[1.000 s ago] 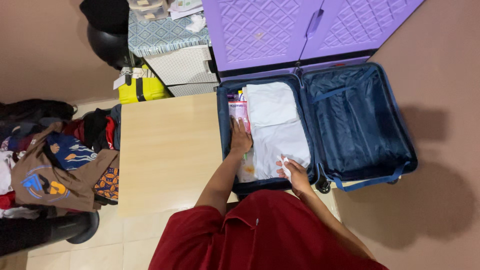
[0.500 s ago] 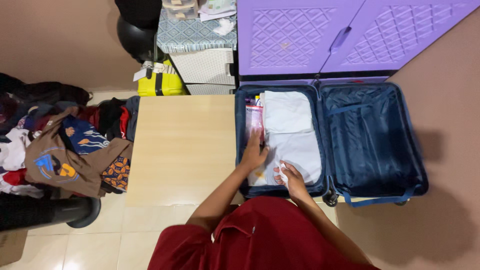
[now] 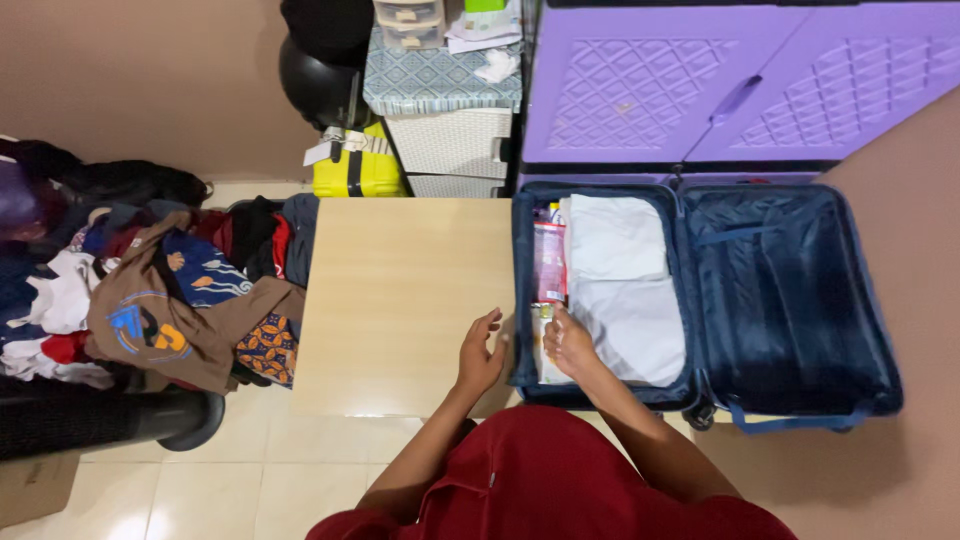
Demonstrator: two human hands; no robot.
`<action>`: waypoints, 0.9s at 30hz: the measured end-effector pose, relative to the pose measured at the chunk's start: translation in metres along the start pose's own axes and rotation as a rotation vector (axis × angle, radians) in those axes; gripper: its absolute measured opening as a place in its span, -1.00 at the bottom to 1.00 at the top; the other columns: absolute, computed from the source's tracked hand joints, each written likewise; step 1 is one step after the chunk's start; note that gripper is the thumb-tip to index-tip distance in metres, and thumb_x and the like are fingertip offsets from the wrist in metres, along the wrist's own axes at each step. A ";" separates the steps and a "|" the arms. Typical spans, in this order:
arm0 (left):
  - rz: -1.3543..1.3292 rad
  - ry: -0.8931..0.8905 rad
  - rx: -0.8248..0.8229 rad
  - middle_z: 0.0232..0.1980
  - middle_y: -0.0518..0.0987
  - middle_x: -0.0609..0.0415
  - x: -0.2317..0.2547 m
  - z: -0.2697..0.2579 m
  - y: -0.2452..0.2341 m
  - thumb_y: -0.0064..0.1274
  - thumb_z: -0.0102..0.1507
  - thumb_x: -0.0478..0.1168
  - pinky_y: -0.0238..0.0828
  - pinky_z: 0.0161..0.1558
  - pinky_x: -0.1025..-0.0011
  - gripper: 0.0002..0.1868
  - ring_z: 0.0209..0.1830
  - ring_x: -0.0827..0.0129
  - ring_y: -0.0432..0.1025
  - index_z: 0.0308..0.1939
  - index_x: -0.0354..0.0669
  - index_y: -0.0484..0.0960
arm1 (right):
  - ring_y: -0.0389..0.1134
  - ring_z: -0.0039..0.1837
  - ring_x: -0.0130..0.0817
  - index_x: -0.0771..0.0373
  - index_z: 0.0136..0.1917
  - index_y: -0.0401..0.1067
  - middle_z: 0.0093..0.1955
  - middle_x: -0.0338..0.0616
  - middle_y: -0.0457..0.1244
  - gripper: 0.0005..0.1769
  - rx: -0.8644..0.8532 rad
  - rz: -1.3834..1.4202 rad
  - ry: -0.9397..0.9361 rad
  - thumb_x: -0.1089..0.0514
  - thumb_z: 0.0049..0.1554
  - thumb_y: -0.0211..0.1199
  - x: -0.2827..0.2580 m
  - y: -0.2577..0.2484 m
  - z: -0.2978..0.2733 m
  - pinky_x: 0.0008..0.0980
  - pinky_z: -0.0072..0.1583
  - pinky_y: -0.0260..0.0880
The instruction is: The person wipes several containers of toiletries with a cloth and places them into an open suitcase on a table.
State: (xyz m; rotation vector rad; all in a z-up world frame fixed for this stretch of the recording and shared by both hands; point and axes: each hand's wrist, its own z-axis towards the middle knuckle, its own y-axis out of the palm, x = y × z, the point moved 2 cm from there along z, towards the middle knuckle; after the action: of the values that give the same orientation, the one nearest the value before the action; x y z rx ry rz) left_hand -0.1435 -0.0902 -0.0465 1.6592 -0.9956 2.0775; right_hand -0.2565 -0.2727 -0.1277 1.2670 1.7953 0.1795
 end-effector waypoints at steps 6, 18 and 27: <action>0.015 -0.028 0.045 0.21 0.57 -0.01 -0.028 -0.006 -0.040 0.08 0.26 -0.34 0.50 -0.10 0.39 -0.44 0.05 0.28 0.52 0.38 -0.13 0.42 | -0.12 -0.55 -0.45 0.01 -0.45 0.04 -0.58 -0.33 -0.08 -0.40 -0.005 0.008 0.008 -0.27 0.31 0.03 -0.004 0.037 0.064 -0.41 -0.47 -0.17; 0.013 -0.164 0.071 0.27 0.51 0.00 -0.087 0.000 -0.131 0.09 0.26 -0.35 0.47 -0.30 0.45 -0.37 0.04 0.30 0.47 0.43 -0.10 0.34 | 0.32 -0.28 -0.40 0.16 0.25 0.32 -0.21 -0.19 0.30 -0.53 0.211 -0.736 -0.702 0.31 0.04 0.16 -0.187 0.186 0.238 -0.36 -0.25 0.36; 0.090 -0.297 0.162 0.24 0.53 0.01 -0.142 -0.017 -0.200 0.07 0.23 -0.37 0.47 -0.26 0.45 -0.35 -0.02 0.34 0.49 0.43 -0.11 0.34 | 0.38 0.24 0.00 0.13 0.10 0.48 0.20 0.02 0.34 -0.80 0.524 -1.353 -1.332 0.29 0.20 0.33 -0.263 0.262 0.323 -0.12 0.26 0.42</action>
State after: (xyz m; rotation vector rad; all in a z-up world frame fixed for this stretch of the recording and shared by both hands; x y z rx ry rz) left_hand 0.0086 0.0900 -0.1166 2.0887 -1.0282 2.0551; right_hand 0.1745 -0.4801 -0.0137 0.0209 1.0652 -1.5574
